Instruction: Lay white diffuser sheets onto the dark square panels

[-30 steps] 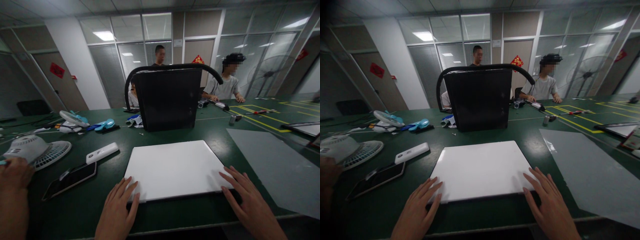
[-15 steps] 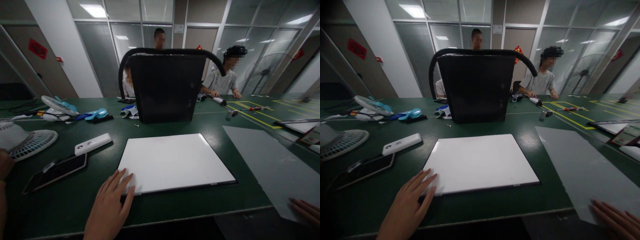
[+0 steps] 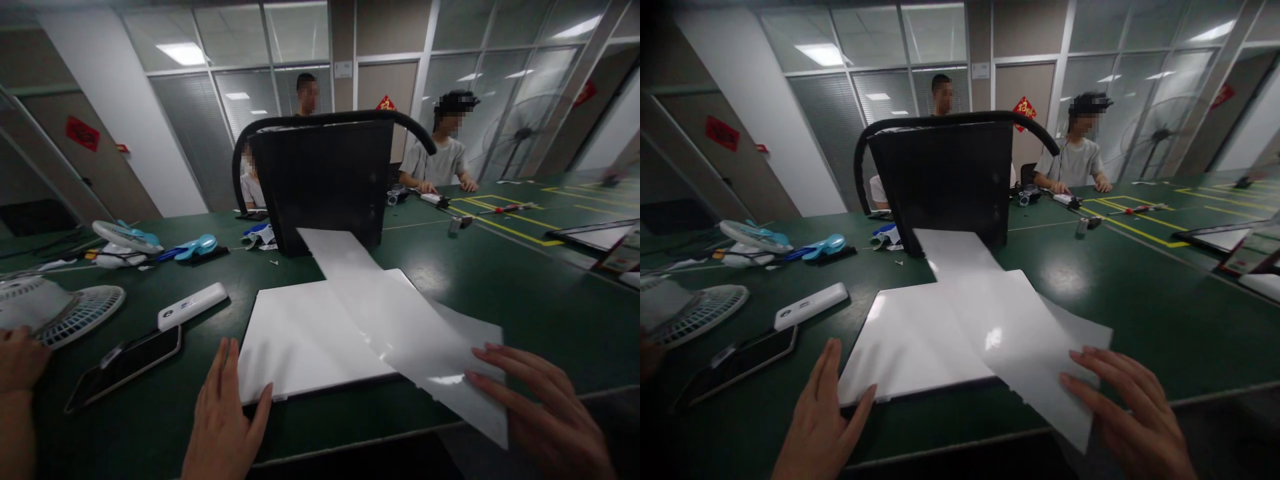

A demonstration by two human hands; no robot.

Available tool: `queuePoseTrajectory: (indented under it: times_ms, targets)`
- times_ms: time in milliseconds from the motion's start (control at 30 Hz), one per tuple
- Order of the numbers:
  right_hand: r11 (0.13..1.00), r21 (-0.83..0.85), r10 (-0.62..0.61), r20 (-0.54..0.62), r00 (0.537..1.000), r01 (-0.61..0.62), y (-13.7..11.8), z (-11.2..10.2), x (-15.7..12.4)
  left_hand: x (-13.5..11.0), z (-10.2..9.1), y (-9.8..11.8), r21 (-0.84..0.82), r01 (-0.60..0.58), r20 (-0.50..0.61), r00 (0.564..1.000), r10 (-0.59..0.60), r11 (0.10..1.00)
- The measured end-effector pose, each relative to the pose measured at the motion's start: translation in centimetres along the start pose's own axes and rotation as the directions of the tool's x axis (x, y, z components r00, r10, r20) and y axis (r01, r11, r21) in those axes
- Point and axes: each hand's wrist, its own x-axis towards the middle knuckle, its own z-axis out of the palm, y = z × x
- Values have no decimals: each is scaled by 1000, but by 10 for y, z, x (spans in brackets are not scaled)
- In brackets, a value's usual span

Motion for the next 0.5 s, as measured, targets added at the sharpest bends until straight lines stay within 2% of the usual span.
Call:
queuePoseTrajectory:
  times_ms: [100,167,233,367,500]
  targets:
    - [998,53,34,24,999,-35,-2,26,27,2,-3,10,11,-16,-113,993,17,1000]
    - [995,67,73,103,992,-81,2,35,32,3,-5,14,23,-51,-160,986,54,998]
    - [991,52,110,169,979,-121,7,40,29,3,-6,13,42,-57,-157,986,63,997]
    - [978,-7,204,242,949,-208,14,45,18,2,-1,0,85,-80,-4,997,80,993]
    - [964,-55,264,246,932,-259,15,52,20,1,4,-15,46,-176,173,971,165,983]
